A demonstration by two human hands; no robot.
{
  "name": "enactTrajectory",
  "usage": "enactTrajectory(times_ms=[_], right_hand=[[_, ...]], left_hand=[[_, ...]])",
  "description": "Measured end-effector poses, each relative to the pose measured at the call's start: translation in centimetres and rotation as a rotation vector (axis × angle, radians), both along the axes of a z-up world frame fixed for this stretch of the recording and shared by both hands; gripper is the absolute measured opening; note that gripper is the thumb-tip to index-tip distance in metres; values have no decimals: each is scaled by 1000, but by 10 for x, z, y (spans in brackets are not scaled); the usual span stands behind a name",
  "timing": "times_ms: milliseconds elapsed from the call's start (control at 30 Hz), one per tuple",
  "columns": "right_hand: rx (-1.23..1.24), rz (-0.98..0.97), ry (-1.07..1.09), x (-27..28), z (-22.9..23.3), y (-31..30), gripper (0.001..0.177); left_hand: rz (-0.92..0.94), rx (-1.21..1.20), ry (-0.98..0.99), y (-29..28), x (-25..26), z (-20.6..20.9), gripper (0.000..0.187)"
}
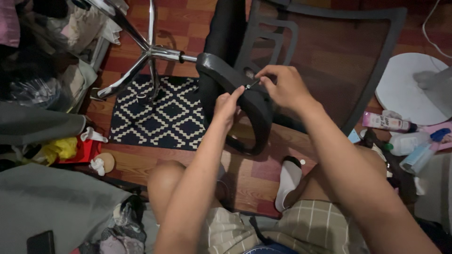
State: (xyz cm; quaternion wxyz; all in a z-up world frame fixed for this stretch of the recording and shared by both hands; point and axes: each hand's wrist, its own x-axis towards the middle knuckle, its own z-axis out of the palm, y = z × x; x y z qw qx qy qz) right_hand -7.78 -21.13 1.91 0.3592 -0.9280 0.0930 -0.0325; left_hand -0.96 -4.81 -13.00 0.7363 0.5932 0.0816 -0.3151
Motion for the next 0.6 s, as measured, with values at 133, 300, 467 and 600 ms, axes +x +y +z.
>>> enactTrajectory(times_ms=[133,300,467,600], right_hand=[[28,18,-82,1,-6,-1,18],[78,-22,-47,1,-25,-10,19],[63,-77,21,12,-52,-17,26],[73,-30,57,12,-63,-8,19]], left_hand=[[-12,25,-83,-1,-4,8,26],[34,50,-107,-4,-8,16,23],[72,101,-156,-6,-9,24,25],[75,155,-200,-7,-9,27,26]])
